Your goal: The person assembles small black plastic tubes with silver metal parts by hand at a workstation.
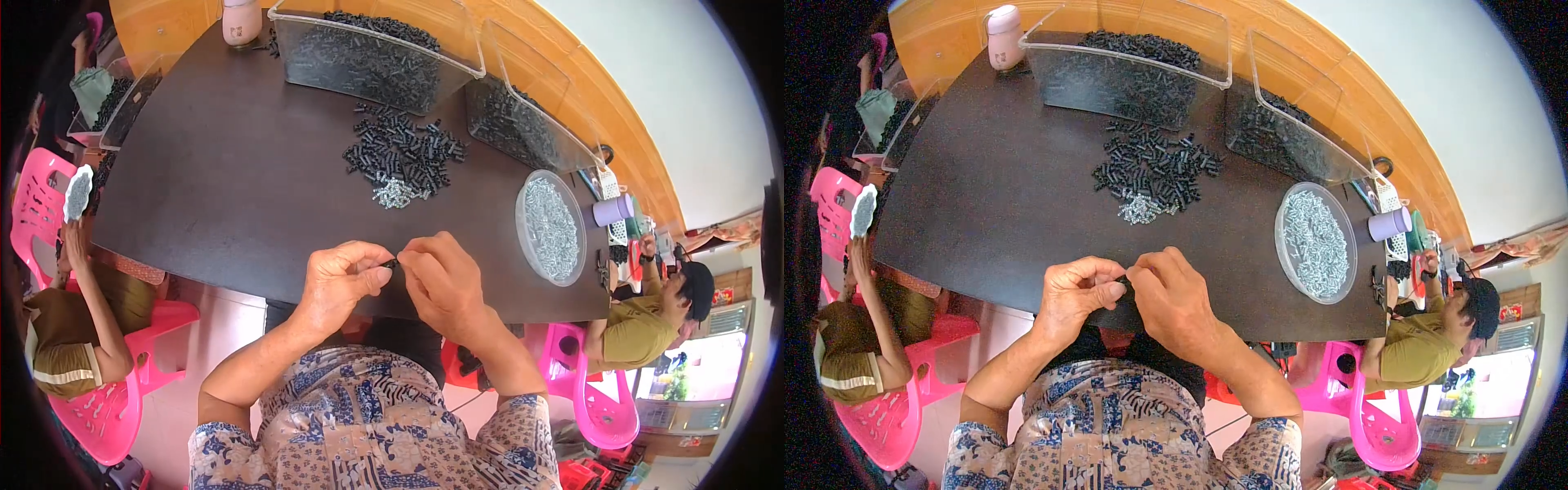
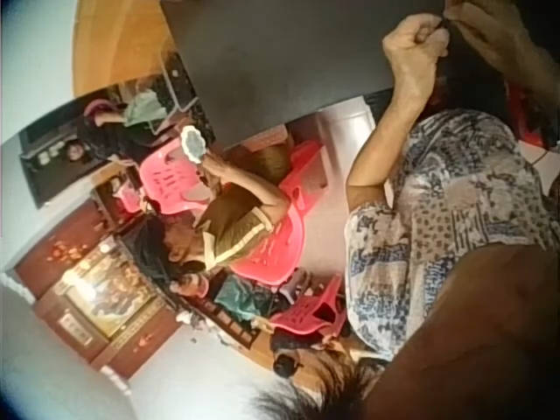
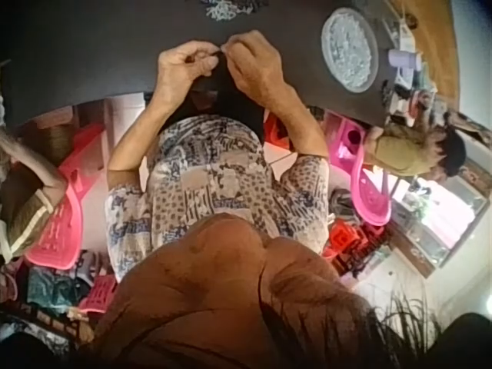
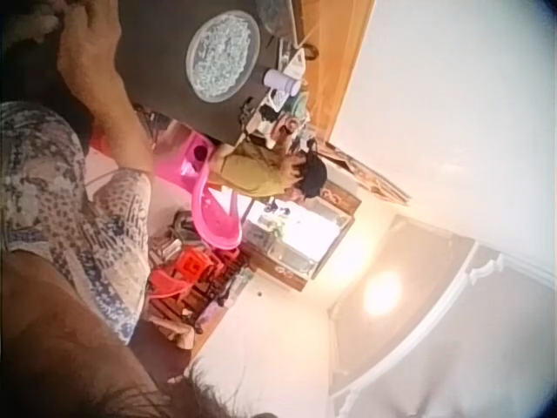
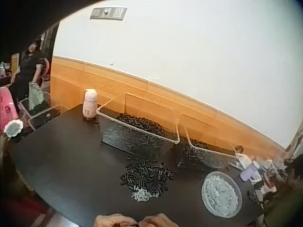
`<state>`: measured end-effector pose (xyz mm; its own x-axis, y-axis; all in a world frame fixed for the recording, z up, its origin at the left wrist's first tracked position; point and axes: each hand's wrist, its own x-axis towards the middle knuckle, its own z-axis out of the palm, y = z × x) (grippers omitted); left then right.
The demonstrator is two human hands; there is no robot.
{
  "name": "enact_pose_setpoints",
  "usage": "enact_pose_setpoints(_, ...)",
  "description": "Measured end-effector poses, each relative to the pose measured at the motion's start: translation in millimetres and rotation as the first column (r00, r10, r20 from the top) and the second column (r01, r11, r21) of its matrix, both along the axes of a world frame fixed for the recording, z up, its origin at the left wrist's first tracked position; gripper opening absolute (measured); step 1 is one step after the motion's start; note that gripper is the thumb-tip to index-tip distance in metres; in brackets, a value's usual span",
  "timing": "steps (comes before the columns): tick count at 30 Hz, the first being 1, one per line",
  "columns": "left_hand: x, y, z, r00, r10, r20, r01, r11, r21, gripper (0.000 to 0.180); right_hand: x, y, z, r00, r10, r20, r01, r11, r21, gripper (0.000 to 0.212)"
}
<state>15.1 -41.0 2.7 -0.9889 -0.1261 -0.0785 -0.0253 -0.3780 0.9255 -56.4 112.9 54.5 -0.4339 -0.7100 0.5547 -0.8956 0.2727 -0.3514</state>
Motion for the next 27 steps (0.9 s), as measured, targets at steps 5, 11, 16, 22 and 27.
enact_pose_setpoints(5,-3,-8,5,0.990,-0.095,0.102,0.080,0.986,0.147,0.016,-1,1,1,0.999,0.048,0.003,-0.048,0.998,-0.028,0.025)
enact_pose_setpoints(11,-2,-8,8,0.988,-0.110,0.107,0.086,0.975,0.203,0.015,1,0,2,0.996,0.059,-0.062,-0.058,0.998,0.025,0.024)
enact_pose_setpoints(16,1,-3,10,0.992,-0.073,0.106,0.052,0.981,0.186,0.016,-4,3,-2,0.996,0.081,-0.043,-0.081,0.997,-0.018,0.024)
enact_pose_setpoints(22,1,0,11,0.993,-0.057,0.106,0.040,0.987,0.154,0.017,-5,3,-6,0.993,0.105,0.055,-0.101,0.992,-0.070,0.026)
enact_pose_setpoints(27,2,0,16,0.986,-0.088,0.140,0.082,0.995,0.051,0.013,-3,5,-12,0.996,0.080,0.049,-0.076,0.995,-0.070,0.027)
